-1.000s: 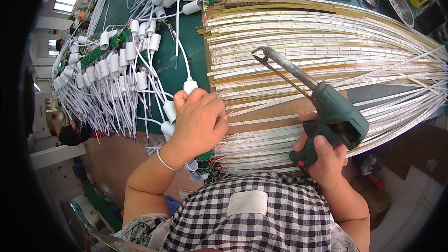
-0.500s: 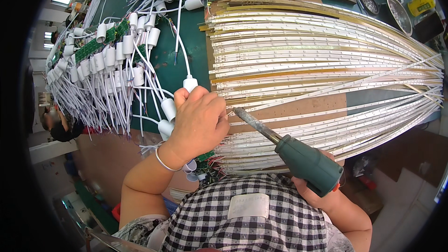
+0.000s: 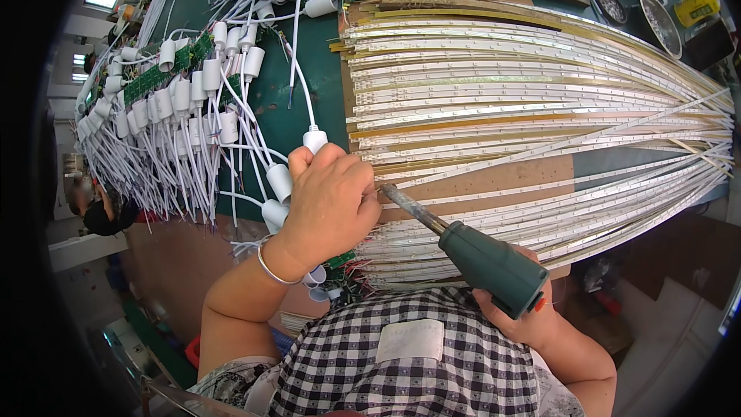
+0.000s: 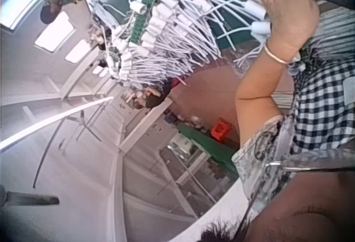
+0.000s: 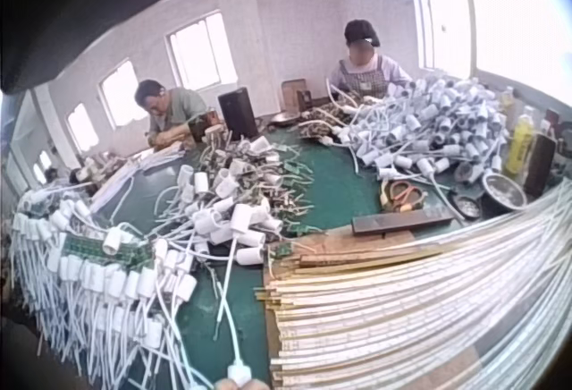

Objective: The person solders wires from electronic components to LED strips using a soldering gun.

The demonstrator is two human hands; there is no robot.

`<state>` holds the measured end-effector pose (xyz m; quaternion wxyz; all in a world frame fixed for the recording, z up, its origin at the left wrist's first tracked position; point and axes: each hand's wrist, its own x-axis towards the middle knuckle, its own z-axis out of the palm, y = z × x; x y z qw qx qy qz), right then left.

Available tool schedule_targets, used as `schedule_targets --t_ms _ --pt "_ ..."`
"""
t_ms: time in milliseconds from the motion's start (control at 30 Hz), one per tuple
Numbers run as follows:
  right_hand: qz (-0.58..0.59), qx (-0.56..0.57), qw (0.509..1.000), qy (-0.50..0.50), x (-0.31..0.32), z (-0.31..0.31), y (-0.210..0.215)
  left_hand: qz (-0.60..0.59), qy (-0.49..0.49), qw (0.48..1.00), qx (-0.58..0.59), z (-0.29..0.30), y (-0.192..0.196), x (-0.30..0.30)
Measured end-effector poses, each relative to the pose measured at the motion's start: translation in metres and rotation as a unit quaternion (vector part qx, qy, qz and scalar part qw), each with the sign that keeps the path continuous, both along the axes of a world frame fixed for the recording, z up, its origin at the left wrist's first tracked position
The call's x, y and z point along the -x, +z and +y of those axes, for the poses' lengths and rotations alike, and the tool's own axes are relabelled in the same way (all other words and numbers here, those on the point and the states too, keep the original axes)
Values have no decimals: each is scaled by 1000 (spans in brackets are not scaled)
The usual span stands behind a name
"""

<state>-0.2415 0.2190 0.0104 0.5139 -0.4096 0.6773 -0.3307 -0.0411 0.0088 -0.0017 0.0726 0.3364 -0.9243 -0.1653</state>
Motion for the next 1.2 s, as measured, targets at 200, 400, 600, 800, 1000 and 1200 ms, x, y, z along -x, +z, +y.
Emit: schedule_targets --t_ms 200,400,600,800,1000,1200 --pt "14 4 1000 17 2 -2 1 3 1 1000 2 0 1 0" --pt "-3 20 999 -24 0 2 -1 4 -4 1000 5 0 0 0" --pt "17 18 1000 2 -1 3 -1 16 -4 1000 11 0 0 0" --pt "-3 4 1000 -4 -1 -3 1 12 -2 1000 12 0 -1 1" --pt "19 14 1000 9 -1 -2 -1 2 -3 1000 7 0 2 1" --pt "-28 3 999 -41 -2 1 1 12 0 1000 12 0 -1 0"
